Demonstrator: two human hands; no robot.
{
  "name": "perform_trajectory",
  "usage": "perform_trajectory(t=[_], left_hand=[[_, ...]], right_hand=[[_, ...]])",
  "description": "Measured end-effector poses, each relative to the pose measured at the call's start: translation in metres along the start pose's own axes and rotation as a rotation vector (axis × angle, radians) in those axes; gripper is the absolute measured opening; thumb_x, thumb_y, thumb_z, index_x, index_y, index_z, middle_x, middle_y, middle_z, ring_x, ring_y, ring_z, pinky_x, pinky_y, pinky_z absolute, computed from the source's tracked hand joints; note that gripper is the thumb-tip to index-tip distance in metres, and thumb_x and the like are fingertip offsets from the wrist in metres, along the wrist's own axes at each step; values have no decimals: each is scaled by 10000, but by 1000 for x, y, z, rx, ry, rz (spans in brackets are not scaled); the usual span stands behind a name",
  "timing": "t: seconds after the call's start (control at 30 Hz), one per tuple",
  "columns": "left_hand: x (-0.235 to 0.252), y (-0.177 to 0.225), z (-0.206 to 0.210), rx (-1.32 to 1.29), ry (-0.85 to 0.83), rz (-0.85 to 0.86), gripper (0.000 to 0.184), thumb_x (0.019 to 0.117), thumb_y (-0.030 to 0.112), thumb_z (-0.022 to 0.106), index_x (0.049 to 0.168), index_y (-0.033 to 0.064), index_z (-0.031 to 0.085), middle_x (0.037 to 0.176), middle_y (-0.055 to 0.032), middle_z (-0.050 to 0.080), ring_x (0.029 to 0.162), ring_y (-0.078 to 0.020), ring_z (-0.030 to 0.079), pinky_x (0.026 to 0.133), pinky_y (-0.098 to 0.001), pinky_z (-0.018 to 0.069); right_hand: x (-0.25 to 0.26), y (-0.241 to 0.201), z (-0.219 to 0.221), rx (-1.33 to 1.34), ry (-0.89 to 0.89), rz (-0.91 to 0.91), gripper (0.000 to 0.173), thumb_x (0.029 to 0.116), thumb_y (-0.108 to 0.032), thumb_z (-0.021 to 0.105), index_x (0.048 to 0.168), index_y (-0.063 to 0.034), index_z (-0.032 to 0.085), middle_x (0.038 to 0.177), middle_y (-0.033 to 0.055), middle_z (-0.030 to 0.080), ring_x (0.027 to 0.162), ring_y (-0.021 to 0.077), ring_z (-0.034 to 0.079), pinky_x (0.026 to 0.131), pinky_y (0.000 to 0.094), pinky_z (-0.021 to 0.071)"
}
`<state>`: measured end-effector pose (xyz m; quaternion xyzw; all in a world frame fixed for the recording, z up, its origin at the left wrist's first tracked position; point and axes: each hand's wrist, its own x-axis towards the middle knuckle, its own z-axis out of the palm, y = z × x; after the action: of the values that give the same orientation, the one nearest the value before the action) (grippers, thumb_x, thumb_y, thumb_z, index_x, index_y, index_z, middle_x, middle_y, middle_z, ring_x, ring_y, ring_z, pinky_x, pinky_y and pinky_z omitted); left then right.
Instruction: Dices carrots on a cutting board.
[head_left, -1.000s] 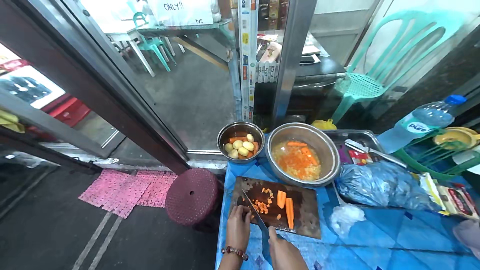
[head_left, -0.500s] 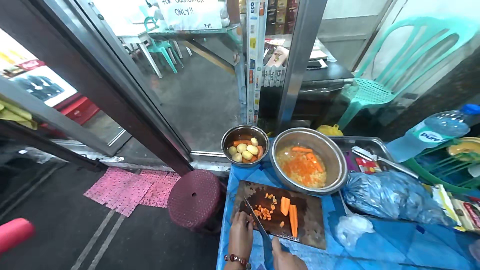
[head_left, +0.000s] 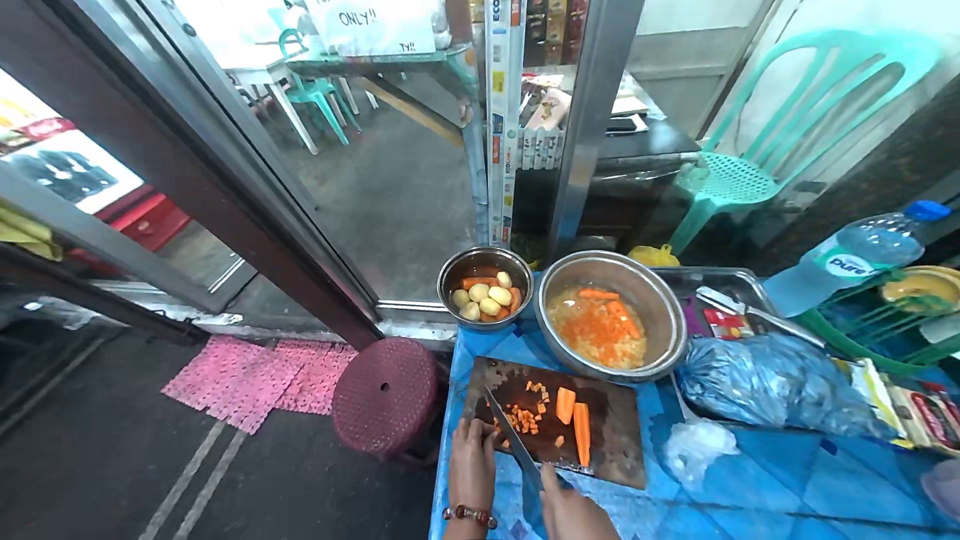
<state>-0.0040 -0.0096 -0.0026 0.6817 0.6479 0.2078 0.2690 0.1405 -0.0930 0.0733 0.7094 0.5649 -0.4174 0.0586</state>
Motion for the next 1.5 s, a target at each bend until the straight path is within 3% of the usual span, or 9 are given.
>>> perform_trajectory(t=[0.57, 0.83, 0.97, 1.07, 1.17, 1.23, 1.33, 1.4, 1.5], left_hand=[[4, -2, -5, -11, -15, 14, 146, 949, 89, 684, 1058, 11, 743, 1132, -188, 696, 1017, -292, 705, 935, -421, 578], [7, -2, 0, -17, -1, 30, 172, 933, 144, 709, 1055, 29, 750, 1139, -180, 691, 945, -270, 710, 871, -419, 597], [6, 0, 1, -10, -16, 42, 215, 938, 246, 724, 1043, 62, 759, 1141, -155, 693, 939, -241, 714, 857, -391, 606], [6, 9, 4, 15, -58, 41, 183, 949, 196, 710, 1062, 58, 753, 1130, -171, 678, 968, -272, 698, 884, -416, 593], [11, 22, 11, -96, -63, 64, 158, 957, 118, 684, 1056, 10, 743, 1048, -159, 714, 935, -254, 713, 893, -399, 588], [14, 28, 13, -200, -36, 38, 187, 968, 93, 664, 1109, -17, 723, 1048, -151, 742, 962, -245, 728, 923, -404, 581], [11, 36, 8, -203, 125, 116, 354, 965, 15, 591, 1314, -43, 600, 1249, -218, 655, 1135, -329, 669, 996, -457, 554], [5, 41, 5, -102, 202, 334, 491, 889, -63, 544, 1367, 26, 613, 1342, -230, 611, 1233, -409, 599, 1006, -534, 528], [0, 55, 3, 103, 193, 695, 820, 736, -131, 626, 1431, 304, 614, 1479, -140, 569, 1367, -421, 524, 1071, -556, 493]], right_hand=[[4, 3, -6, -68, 4, 2, 425, 1119, -257, 356, 1483, -51, 431, 984, 258, 735, 969, 474, 732, 817, 628, 572], [9, 0, 5, -143, 18, -3, 432, 1081, -110, 422, 1508, -42, 414, 991, 266, 733, 954, 493, 728, 805, 640, 573], [16, 8, -8, 52, -65, 7, 437, 1115, -247, 387, 1510, -62, 400, 1067, 269, 721, 1039, 474, 713, 865, 645, 561], [17, 20, -23, 115, -87, -29, 431, 1125, -307, 376, 1481, -70, 430, 1060, 264, 714, 1039, 458, 709, 879, 636, 551], [1, 22, -35, 58, 13, 13, 458, 1134, -334, 345, 1531, -124, 433, 1022, 253, 733, 1015, 465, 717, 871, 639, 549], [-10, 26, -37, -1, 118, 30, 453, 1126, -316, 363, 1547, -177, 456, 1051, 242, 738, 988, 461, 723, 843, 633, 556], [-23, 31, -42, -107, 198, 63, 536, 1094, -277, 431, 1626, -285, 369, 1239, 259, 678, 953, 456, 719, 811, 615, 568], [-30, 36, -44, -154, 238, 56, 591, 1054, -225, 509, 1626, -291, 371, 1294, 283, 635, 940, 461, 716, 799, 613, 577], [-44, 40, -54, -181, 338, 6, 644, 982, -158, 608, 1595, -260, 440, 1269, 295, 639, 978, 468, 704, 816, 601, 576]])
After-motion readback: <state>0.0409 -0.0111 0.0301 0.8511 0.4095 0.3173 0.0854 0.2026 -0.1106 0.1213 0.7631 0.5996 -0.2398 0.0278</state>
